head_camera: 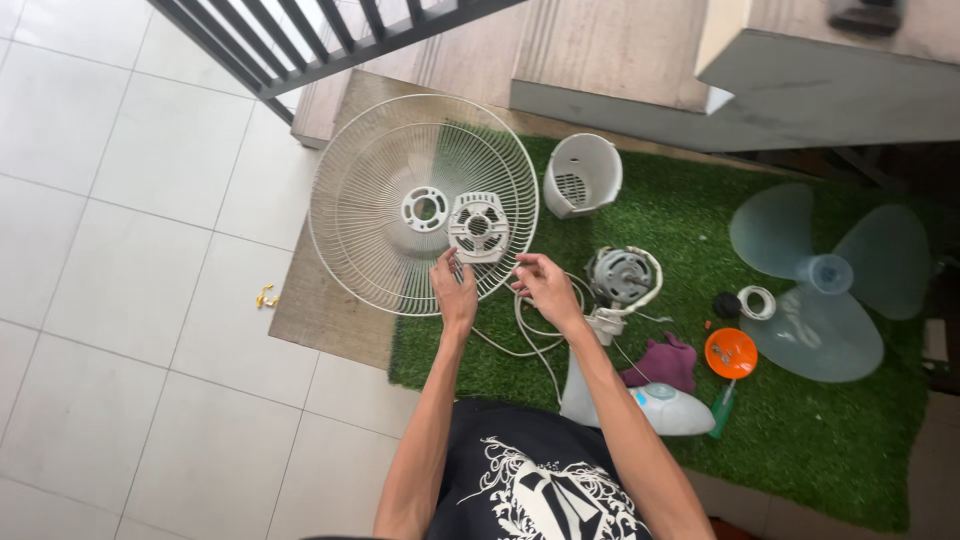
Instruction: The person disassembles a white pedestal fan by hand and with a screwdriver. They remove the front grille, fan blades, central hub, rear grille, and motor housing, then unscrew the base plate. Parts are placed on a green mat.
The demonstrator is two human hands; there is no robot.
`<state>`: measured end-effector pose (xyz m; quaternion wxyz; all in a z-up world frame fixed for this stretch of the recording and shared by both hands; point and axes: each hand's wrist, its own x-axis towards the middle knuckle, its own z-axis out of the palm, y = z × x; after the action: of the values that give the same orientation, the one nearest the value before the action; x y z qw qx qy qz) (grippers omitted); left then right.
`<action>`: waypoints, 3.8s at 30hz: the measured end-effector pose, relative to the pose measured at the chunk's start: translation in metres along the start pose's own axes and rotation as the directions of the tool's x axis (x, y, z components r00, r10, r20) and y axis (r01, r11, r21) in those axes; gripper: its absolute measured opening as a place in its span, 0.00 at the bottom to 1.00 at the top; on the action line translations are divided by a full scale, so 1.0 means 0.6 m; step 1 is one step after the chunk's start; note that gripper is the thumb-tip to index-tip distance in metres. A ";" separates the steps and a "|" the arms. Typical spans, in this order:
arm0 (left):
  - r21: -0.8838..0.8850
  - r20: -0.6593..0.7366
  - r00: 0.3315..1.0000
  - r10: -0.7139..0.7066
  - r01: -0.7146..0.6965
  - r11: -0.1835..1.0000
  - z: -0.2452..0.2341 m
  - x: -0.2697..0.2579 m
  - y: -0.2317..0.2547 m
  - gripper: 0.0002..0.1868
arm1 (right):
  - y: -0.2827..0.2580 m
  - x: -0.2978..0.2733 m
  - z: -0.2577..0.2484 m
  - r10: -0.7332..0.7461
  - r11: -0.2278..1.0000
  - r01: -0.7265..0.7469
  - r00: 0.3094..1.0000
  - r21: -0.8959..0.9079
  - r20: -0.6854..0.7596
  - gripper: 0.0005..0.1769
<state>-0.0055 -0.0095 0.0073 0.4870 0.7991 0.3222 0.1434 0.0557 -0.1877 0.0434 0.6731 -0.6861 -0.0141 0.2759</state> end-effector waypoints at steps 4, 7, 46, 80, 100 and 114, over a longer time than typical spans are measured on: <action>-0.047 0.019 0.974 0.227 -0.225 0.973 0.014 -0.073 0.054 0.19 | -0.016 -0.100 -0.050 -0.046 0.986 0.045 0.999 0.163 0.000 0.19; -0.141 0.160 0.970 0.183 -0.161 0.977 0.046 -0.128 0.095 0.17 | -0.026 -0.183 -0.102 -0.028 0.964 0.044 0.997 0.263 -0.067 0.18; 0.170 0.856 0.438 0.274 -0.740 0.651 0.155 -0.438 0.165 0.51 | 0.216 -0.515 -0.527 0.343 0.867 -0.472 0.795 -0.157 -0.500 0.15; -0.599 0.339 0.941 0.019 0.200 0.775 0.108 -0.409 0.336 0.33 | -0.061 -0.380 -0.337 -0.389 0.911 0.392 0.920 0.130 -0.046 0.17; -0.459 0.213 0.918 0.335 -0.208 0.864 0.036 -0.315 0.420 0.30 | -0.085 -0.364 -0.278 -0.050 0.979 0.075 0.990 0.191 -0.132 0.17; 0.054 0.198 0.763 0.615 -0.635 0.770 0.036 -0.211 0.462 0.17 | -0.253 -0.407 -0.324 -0.448 0.799 0.235 0.847 -0.553 -0.287 0.23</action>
<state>0.0151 -0.1951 0.2487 0.3888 0.8970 0.0024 0.2103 -0.0205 -0.4471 0.2611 0.5003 -0.8627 -0.0719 -0.0138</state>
